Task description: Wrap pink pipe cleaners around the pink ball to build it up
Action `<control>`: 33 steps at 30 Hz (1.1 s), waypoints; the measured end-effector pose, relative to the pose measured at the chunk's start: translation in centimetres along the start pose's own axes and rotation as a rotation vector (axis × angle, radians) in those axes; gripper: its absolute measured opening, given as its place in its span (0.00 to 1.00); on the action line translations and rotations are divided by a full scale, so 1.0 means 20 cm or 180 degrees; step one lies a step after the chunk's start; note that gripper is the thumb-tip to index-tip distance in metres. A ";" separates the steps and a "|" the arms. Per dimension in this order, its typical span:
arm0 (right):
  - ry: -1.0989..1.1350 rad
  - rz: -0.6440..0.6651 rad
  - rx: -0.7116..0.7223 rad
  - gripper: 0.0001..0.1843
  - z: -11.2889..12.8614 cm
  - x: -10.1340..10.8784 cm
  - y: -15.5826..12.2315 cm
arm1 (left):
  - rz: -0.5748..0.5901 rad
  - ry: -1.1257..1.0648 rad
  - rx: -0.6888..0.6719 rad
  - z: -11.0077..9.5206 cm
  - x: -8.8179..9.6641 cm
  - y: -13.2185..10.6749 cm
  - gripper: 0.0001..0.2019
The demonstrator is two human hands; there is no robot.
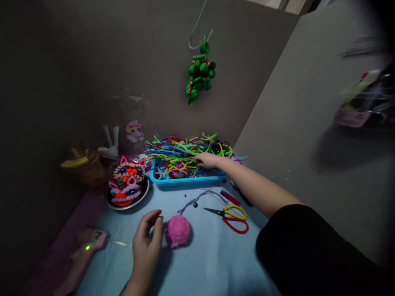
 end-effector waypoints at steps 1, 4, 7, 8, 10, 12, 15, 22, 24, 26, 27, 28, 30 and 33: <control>0.0033 0.0169 0.0053 0.15 -0.01 -0.02 -0.03 | 0.0053 -0.0030 0.0032 0.00 0.00 0.00 0.19; 0.0181 0.0390 0.0155 0.21 -0.04 0.01 -0.12 | 0.0235 -0.0062 0.0108 0.01 -0.01 0.00 0.19; 0.0318 0.0059 0.0148 0.20 -0.08 0.18 -0.15 | 0.0252 0.0038 0.0084 0.02 -0.02 0.00 0.18; 0.0271 -0.0115 0.0129 0.18 -0.09 0.24 -0.15 | 0.0248 0.0064 0.0070 0.02 -0.02 0.00 0.18; 0.0200 -0.0484 0.0059 0.16 -0.08 0.35 -0.16 | 0.0227 0.0087 0.0060 0.02 -0.03 0.00 0.17; 0.0188 -0.0978 -0.0049 0.15 -0.04 0.42 -0.16 | 0.0213 0.0104 0.0071 0.03 -0.03 0.01 0.17; 0.0464 -0.1714 0.0017 0.14 0.11 0.43 -0.19 | 0.0190 0.0134 0.0087 0.05 -0.02 0.02 0.18; 0.0258 -0.0303 0.0798 0.18 0.38 -0.02 -0.01 | 0.0256 0.0160 0.0022 0.04 -0.02 0.01 0.17; 0.0139 -0.0308 0.0744 0.24 0.36 -0.13 0.07 | 0.0253 0.0162 0.0031 0.03 -0.02 0.01 0.17; 0.0335 -0.0510 0.0252 0.24 0.28 -0.19 0.16 | 0.0258 0.0160 0.0047 0.03 -0.02 0.01 0.17; 0.0386 -0.0610 0.0091 0.22 0.24 -0.20 0.20 | 0.0260 0.0158 0.0059 0.03 -0.02 0.01 0.17; 0.0443 -0.0716 -0.0059 0.18 0.21 -0.20 0.24 | 0.0260 0.0155 0.0075 0.04 -0.02 0.02 0.17; 0.0578 -0.0932 -0.0294 0.11 0.14 -0.15 0.31 | 0.0252 0.0141 0.0114 0.05 -0.01 0.02 0.17; 0.0939 -0.1311 -0.0615 0.07 0.04 -0.04 0.37 | 0.0257 0.0082 0.0176 0.06 -0.01 0.02 0.18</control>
Point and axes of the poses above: each hand's wrist, its own y-axis towards the middle knuckle, its own x-axis out of the back of the hand, z = x × y, the point moved 4 cm from there along y, towards the middle knuckle, and after that the axes turned 6 degrees about x, right-handed, at the moved point
